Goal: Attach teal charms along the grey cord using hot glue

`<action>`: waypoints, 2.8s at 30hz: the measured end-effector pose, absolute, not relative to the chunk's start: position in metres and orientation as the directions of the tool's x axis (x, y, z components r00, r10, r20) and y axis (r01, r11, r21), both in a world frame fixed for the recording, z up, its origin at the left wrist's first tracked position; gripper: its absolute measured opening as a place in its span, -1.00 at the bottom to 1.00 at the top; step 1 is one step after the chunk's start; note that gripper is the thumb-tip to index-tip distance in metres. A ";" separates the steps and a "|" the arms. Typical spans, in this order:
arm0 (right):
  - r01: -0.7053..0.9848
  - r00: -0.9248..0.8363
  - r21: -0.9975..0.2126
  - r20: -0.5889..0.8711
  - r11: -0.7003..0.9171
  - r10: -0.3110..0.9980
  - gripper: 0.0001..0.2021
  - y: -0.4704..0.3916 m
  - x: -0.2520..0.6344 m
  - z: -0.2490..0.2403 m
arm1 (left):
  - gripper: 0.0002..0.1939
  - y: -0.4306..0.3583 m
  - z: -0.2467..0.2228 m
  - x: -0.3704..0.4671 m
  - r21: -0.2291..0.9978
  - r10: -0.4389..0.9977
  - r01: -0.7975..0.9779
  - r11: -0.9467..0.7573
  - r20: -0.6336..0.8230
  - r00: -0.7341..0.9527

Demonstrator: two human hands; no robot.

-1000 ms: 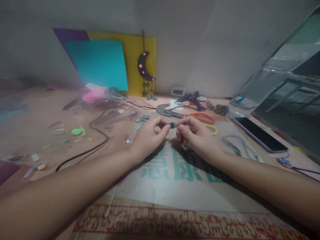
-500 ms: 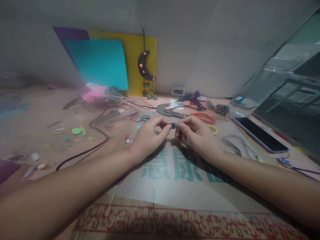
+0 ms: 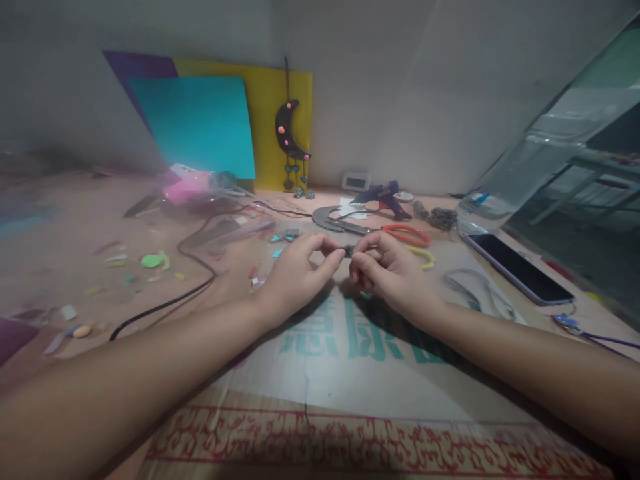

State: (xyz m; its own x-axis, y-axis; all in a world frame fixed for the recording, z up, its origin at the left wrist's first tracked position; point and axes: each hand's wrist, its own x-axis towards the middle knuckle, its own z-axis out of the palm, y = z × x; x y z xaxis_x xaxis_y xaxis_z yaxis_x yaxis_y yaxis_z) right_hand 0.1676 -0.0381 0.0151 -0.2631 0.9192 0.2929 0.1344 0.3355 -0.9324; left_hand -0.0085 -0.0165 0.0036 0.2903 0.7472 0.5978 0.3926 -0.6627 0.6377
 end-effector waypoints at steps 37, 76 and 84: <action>0.164 -0.282 -0.949 0.215 0.268 0.935 -0.83 -0.039 0.166 0.016 | -0.95 -0.017 0.002 -0.009 0.656 0.774 0.411 -0.633 0.541 0.330; 0.110 -0.270 -0.971 0.176 0.212 0.947 -0.63 -0.029 0.173 0.013 | -0.85 -0.009 0.004 -0.007 0.847 0.895 0.329 -0.418 0.323 0.307; 0.154 -0.246 -0.972 0.135 0.176 0.960 -0.70 -0.028 0.172 0.008 | -0.88 -0.014 0.007 -0.007 0.832 0.878 0.333 -0.444 0.329 0.349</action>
State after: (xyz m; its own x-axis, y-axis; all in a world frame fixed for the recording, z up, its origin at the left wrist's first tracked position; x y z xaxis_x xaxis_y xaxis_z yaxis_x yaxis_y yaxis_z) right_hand 0.1720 -0.0282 0.0082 -0.2457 0.9599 0.1349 0.1542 0.1761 -0.9722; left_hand -0.0071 -0.0136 0.0073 0.3489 0.8775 0.3290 0.3327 -0.4441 0.8319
